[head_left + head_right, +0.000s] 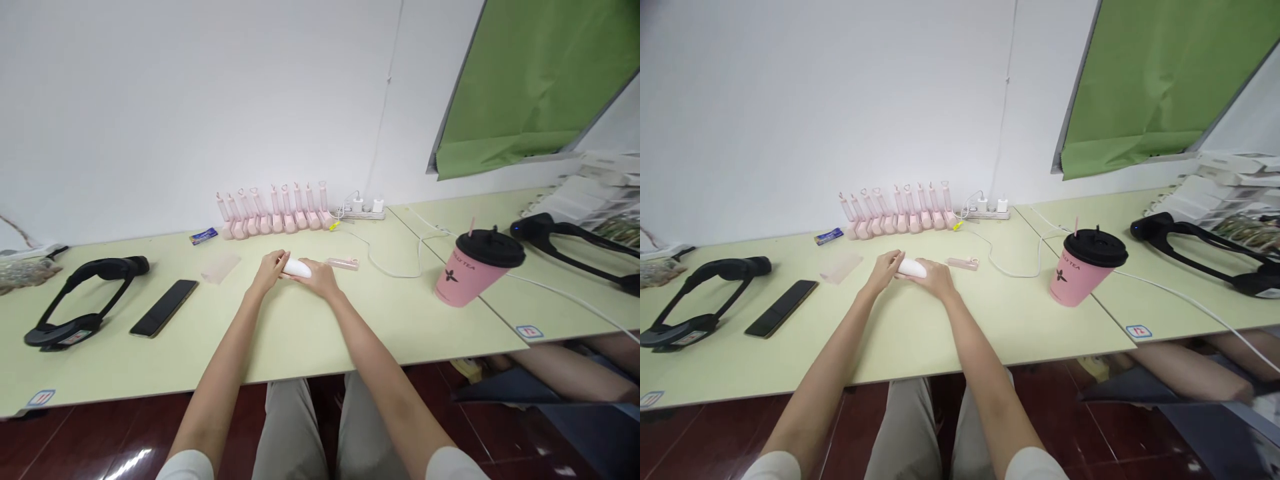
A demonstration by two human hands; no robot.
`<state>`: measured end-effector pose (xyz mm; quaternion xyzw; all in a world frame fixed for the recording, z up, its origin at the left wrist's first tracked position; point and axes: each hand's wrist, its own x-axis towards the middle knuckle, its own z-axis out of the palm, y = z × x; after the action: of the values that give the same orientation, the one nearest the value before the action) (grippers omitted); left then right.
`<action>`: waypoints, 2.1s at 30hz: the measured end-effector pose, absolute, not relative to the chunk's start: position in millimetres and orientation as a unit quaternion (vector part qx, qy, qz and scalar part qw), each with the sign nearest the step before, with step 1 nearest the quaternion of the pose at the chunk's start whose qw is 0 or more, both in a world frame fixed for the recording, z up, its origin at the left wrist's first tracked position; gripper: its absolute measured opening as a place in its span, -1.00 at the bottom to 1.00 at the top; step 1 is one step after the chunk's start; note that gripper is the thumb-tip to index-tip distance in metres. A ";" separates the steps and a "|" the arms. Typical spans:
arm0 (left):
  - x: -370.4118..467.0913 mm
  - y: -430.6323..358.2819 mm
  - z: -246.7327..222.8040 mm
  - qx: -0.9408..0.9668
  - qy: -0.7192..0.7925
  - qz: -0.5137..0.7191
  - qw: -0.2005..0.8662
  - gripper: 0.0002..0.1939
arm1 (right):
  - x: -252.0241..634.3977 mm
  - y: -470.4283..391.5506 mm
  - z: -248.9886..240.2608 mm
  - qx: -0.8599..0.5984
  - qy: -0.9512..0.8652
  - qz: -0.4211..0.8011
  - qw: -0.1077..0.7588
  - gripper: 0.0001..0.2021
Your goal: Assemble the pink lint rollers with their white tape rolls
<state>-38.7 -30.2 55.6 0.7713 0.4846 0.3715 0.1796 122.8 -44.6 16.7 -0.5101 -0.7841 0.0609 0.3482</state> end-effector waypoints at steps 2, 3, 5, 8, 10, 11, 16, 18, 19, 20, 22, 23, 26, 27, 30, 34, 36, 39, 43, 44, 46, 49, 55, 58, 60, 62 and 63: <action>-43.7 -29.4 61.0 0.792 0.481 0.340 0.161 -0.61 | 122.0 -42.4 16.6 -0.515 -0.779 0.076 0.350 -0.53; -46.4 -29.4 63.6 0.804 0.478 0.325 0.140 -0.63 | 122.0 -41.2 16.4 -0.518 -0.776 0.083 0.351 -0.54; -50.7 -30.2 67.6 0.825 0.469 0.299 0.101 -0.67 | 122.3 -39.1 15.5 -0.527 -0.766 0.097 0.355 -0.55; -51.8 -33.0 69.2 0.837 0.462 0.277 0.097 -0.71 | 122.8 -37.2 13.8 -0.532 -0.753 0.114 0.369 -0.55; -49.6 -35.6 68.0 0.831 0.466 0.289 0.097 -0.72 | 123.6 -37.2 13.3 -0.529 -0.747 0.119 0.384 -0.55; -48.4 -37.1 67.1 0.827 0.466 0.298 0.100 -0.72 | 124.3 -37.6 13.4 -0.529 -0.743 0.120 0.393 -0.55; -46.5 -41.9 62.8 0.824 0.420 0.324 0.202 -0.80 | 129.4 -37.6 12.1 -0.536 -0.722 0.111 0.424 -0.53; -46.3 -41.6 60.4 0.825 0.408 0.331 0.209 -0.72 | 130.5 -34.5 10.7 -0.537 -0.715 0.104 0.435 -0.50; -45.6 -41.4 59.2 0.824 0.408 0.336 0.202 -0.68 | 130.7 -32.7 10.4 -0.541 -0.709 0.111 0.438 -0.48; -44.3 -41.3 58.1 0.823 0.412 0.341 0.191 -0.66 | 130.8 -31.0 10.7 -0.547 -0.703 0.120 0.439 -0.46; -39.7 -42.5 56.3 0.822 0.419 0.346 0.168 -0.66 | 130.6 -29.0 13.4 -0.563 -0.693 0.127 0.432 -0.44; -36.7 -43.9 55.6 0.823 0.422 0.346 0.155 -0.66 | 130.3 -28.8 15.5 -0.571 -0.694 0.119 0.424 -0.45; -28.0 -50.4 53.5 0.829 0.430 0.342 0.108 -0.69 | 128.7 -31.1 22.7 -0.577 -0.718 0.059 0.386 -0.44; -26.2 -52.8 52.6 0.830 0.434 0.337 0.096 -0.70 | 127.7 -32.3 24.3 -0.579 -0.724 0.041 0.374 -0.43; -25.2 -58.5 47.8 0.828 0.454 0.314 0.093 -0.75 | 123.8 -36.2 25.1 -0.613 -0.706 -0.014 0.355 -0.44; -23.1 -59.3 32.3 0.796 0.471 0.337 0.176 -0.72 | 119.6 -40.9 20.3 -0.657 -0.658 -0.093 0.355 -0.52; -17.0 -57.7 21.5 0.765 0.461 0.373 0.251 -0.70 | 119.8 -42.8 18.0 -0.667 -0.644 -0.120 0.356 -0.55; -5.3 -54.8 8.0 0.717 0.436 0.424 0.341 -0.69 | 122.6 -44.0 15.7 -0.674 -0.633 -0.143 0.353 -0.57; 3.3 -51.8 0.4 0.690 0.427 0.449 0.375 -0.68 | 125.8 -43.0 13.6 -0.681 -0.624 -0.150 0.353 -0.57; 3.7 -51.1 -0.3 0.687 0.433 0.450 0.373 -0.67 | 126.1 -42.5 13.0 -0.681 -0.625 -0.150 0.352 -0.57; 2.6 -49.8 -1.1 0.685 0.447 0.441 0.370 -0.66 | 126.1 -41.7 11.9 -0.678 -0.630 -0.148 0.347 -0.58; -1.7 -48.0 -0.1 0.694 0.464 0.403 0.376 -0.65 | 125.2 -41.2 10.1 -0.674 -0.640 -0.143 0.338 -0.58; -9.4 -45.9 14.8 0.739 0.475 0.312 0.361 -0.74 | 123.9 -41.4 9.2 -0.665 -0.658 -0.135 0.326 -0.59; -7.9 -48.5 23.7 0.755 0.492 0.318 0.296 -0.75 | 126.8 -40.7 10.5 -0.673 -0.645 -0.125 0.340 -0.57; -6.0 -52.3 28.4 0.759 0.503 0.339 0.236 -0.71 | 130.1 -40.4 11.8 -0.674 -0.638 -0.115 0.354 -0.56; -5.5 -56.4 32.8 0.769 0.501 0.346 0.193 -0.70 | 133.0 -40.6 13.3 -0.666 -0.645 -0.104 0.361 -0.55; -6.2 -58.1 35.1 0.778 0.497 0.341 0.179 -0.70 | 133.8 -40.9 14.0 -0.659 -0.652 -0.099 0.361 -0.55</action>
<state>-6.2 -58.1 35.1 0.7776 0.4973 0.3405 0.1790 133.8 -40.9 14.0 -0.6588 -0.6524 -0.0991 0.3612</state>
